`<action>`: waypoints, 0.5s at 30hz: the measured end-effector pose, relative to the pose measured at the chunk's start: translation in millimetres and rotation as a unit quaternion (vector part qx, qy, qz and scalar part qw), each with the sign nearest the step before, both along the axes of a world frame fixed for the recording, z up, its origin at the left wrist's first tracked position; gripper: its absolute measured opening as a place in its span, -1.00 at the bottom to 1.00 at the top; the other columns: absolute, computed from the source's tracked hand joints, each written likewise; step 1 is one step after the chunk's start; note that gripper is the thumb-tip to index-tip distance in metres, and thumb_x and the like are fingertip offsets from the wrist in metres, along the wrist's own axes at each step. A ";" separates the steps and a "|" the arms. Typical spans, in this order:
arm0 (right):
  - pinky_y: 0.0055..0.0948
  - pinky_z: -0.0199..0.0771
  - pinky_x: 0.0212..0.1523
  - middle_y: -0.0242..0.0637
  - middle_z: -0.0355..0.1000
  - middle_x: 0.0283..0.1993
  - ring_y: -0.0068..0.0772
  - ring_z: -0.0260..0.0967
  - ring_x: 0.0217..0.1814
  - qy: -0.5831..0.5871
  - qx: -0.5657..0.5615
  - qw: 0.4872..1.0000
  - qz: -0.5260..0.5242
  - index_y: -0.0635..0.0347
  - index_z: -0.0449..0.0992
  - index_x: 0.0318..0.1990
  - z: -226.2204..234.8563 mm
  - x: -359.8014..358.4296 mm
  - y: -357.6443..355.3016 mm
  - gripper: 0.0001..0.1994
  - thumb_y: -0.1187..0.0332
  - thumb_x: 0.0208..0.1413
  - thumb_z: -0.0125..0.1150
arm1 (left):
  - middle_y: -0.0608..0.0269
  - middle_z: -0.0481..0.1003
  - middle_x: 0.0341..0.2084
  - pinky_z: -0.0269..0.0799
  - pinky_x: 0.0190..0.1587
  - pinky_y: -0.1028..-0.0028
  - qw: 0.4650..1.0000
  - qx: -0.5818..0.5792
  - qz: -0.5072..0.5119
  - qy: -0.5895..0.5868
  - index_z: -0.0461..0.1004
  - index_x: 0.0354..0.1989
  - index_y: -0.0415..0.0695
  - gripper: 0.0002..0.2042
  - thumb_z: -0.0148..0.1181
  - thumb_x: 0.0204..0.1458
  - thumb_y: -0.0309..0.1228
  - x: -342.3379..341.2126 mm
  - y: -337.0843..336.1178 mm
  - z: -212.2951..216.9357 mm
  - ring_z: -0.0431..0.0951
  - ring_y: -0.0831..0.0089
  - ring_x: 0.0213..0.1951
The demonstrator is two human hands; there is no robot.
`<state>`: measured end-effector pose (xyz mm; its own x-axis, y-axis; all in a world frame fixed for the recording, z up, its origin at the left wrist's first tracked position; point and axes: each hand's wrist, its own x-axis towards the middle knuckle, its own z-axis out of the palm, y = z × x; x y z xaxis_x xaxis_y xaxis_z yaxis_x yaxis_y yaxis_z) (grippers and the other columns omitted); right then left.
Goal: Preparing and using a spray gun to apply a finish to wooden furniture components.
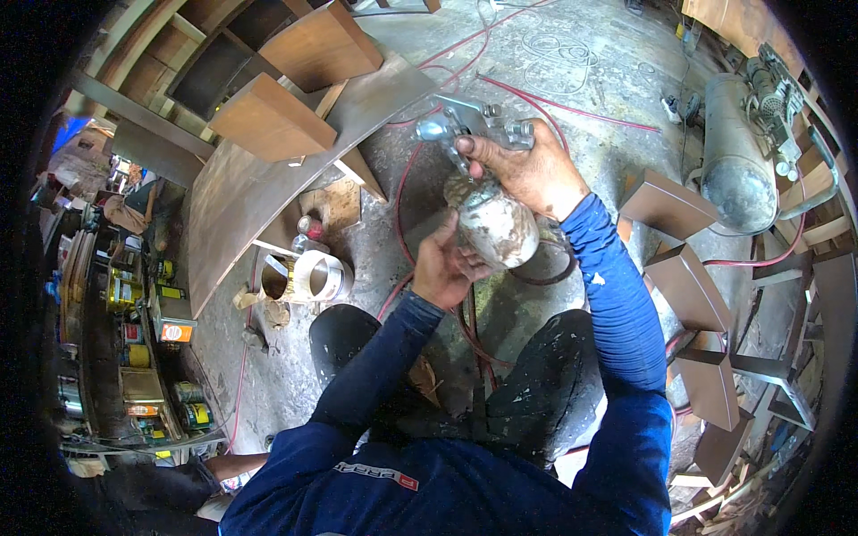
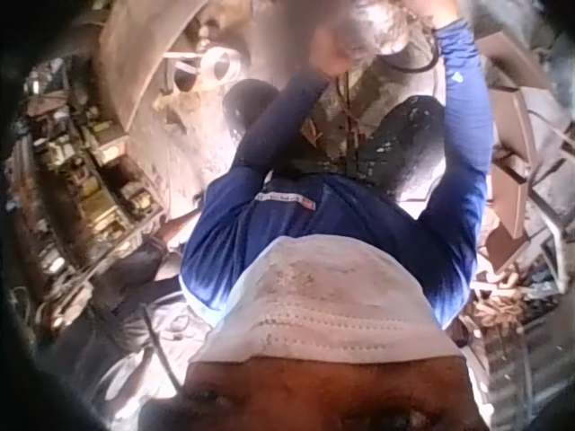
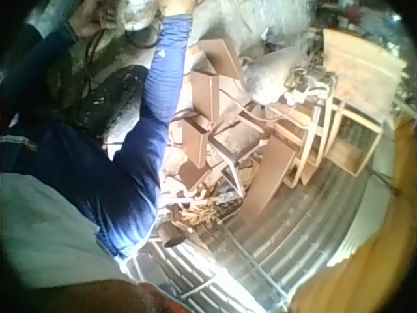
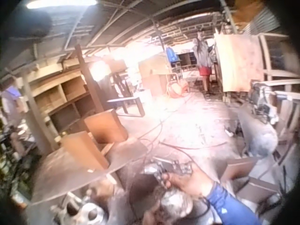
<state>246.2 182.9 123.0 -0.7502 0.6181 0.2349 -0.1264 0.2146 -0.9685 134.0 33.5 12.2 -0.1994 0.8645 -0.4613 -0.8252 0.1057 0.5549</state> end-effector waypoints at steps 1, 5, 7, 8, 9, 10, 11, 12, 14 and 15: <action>-0.66 0.15 -0.65 -0.49 0.53 -0.45 -0.75 0.23 -0.63 0.001 -0.019 1.000 0.005 0.22 0.61 -0.19 -2.3 0.2 0.6 -0.67 0.09 0.22 0.33 | 0.08 0.46 0.16 0.32 0.28 -0.04 1.000 0.001 0.003 0.002 0.27 0.30 -0.09 -0.45 -0.05 0.31 0.03 -2.0 -0.7 -2.5 0.47 0.11 0.19; -0.69 0.30 -0.57 -0.51 0.53 -0.41 -0.76 0.33 -0.53 0.000 0.017 1.000 0.003 0.15 0.62 -0.03 24.7 5.8 12.5 -0.70 0.16 0.22 0.34 | 0.07 0.45 0.17 0.28 0.29 -0.02 0.996 0.050 0.013 0.079 0.27 0.30 -0.10 -0.45 -0.02 0.29 0.01 -6.5 11.2 42.4 0.48 0.10 0.16; -0.68 0.27 -0.62 -0.55 0.54 -0.40 -0.76 0.29 -0.60 0.022 0.208 0.977 -0.042 0.11 0.63 -0.07 39.7 4.8 19.1 -0.71 0.12 0.23 0.32 | 0.12 0.49 0.13 0.38 0.19 0.09 0.984 0.081 0.025 0.155 0.29 0.29 -0.11 -0.47 0.03 0.28 -0.02 -22.6 19.3 75.1 0.53 0.19 0.11; -0.68 0.27 -0.62 -0.55 0.54 -0.40 -0.76 0.29 -0.60 0.024 0.210 0.977 -0.041 0.11 0.63 -0.07 49.1 0.8 18.6 -0.71 0.12 0.23 0.32 | 0.18 0.52 0.09 0.47 0.09 0.19 0.979 0.085 0.038 0.182 0.32 0.28 -0.10 -0.48 0.07 0.27 -0.05 -32.4 22.8 85.3 0.57 0.28 0.06; -0.68 0.24 -0.64 -0.57 0.54 -0.37 -0.76 0.27 -0.61 0.041 0.133 0.989 -0.042 0.08 0.63 -0.04 61.2 -3.5 15.9 -0.71 0.13 0.21 0.33 | 0.23 0.53 0.08 0.46 0.07 0.25 0.976 0.082 0.034 0.199 0.34 0.28 -0.07 -0.49 0.08 0.26 -0.04 -38.8 24.9 96.2 0.57 0.31 0.06; -0.67 0.20 -0.67 -0.59 0.54 -0.34 -0.76 0.25 -0.63 0.058 0.055 0.996 -0.043 0.04 0.62 -0.02 70.1 -5.0 15.8 -0.71 0.14 0.19 0.34 | 0.25 0.55 0.04 0.45 0.04 0.29 0.973 0.069 0.061 0.211 0.37 0.26 -0.06 -0.48 0.09 0.25 -0.01 -40.9 28.3 101.1 0.58 0.34 0.02; -0.60 0.33 -0.49 -0.65 0.58 -0.14 -0.70 0.36 -0.57 0.008 0.057 0.998 -0.029 -0.09 0.52 0.17 74.8 -9.0 20.0 -0.56 0.25 0.09 0.35 | 0.26 0.55 0.03 0.44 0.02 0.31 0.973 0.064 0.061 0.212 0.36 0.26 -0.06 -0.47 0.10 0.24 0.00 -43.6 27.4 102.9 0.57 0.35 0.01; -0.60 0.33 -0.49 -0.65 0.58 -0.14 -0.70 0.36 -0.57 0.009 0.060 0.998 -0.030 -0.09 0.52 0.17 63.7 -9.7 30.1 -0.56 0.25 0.09 0.35 | 0.27 0.55 0.03 0.43 0.00 0.33 0.974 0.060 0.057 0.210 0.36 0.27 -0.06 -0.46 0.11 0.23 0.01 -43.1 27.9 103.7 0.57 0.35 -0.01; -0.42 0.39 -0.15 -0.69 0.54 0.09 -0.62 0.51 -0.37 -0.005 0.529 0.842 -0.110 -0.17 0.35 0.33 28.3 -14.1 52.8 -0.32 0.33 -0.05 0.34 | 0.25 0.54 0.04 0.43 -0.07 0.36 0.980 0.044 0.041 0.190 0.33 0.28 -0.08 -0.43 0.12 0.22 0.03 -41.4 29.1 79.5 0.57 0.35 -0.02; -0.22 0.27 0.09 -0.73 0.43 0.27 -0.61 0.54 -0.16 -0.217 0.429 0.876 -0.031 -0.25 0.25 0.40 46.1 -8.8 37.0 -0.22 0.40 -0.08 0.27 | 0.23 0.54 0.05 0.48 -0.02 0.28 0.982 0.052 0.046 0.176 0.34 0.26 -0.10 -0.46 0.10 0.23 0.00 -36.7 25.1 71.1 0.57 0.32 0.02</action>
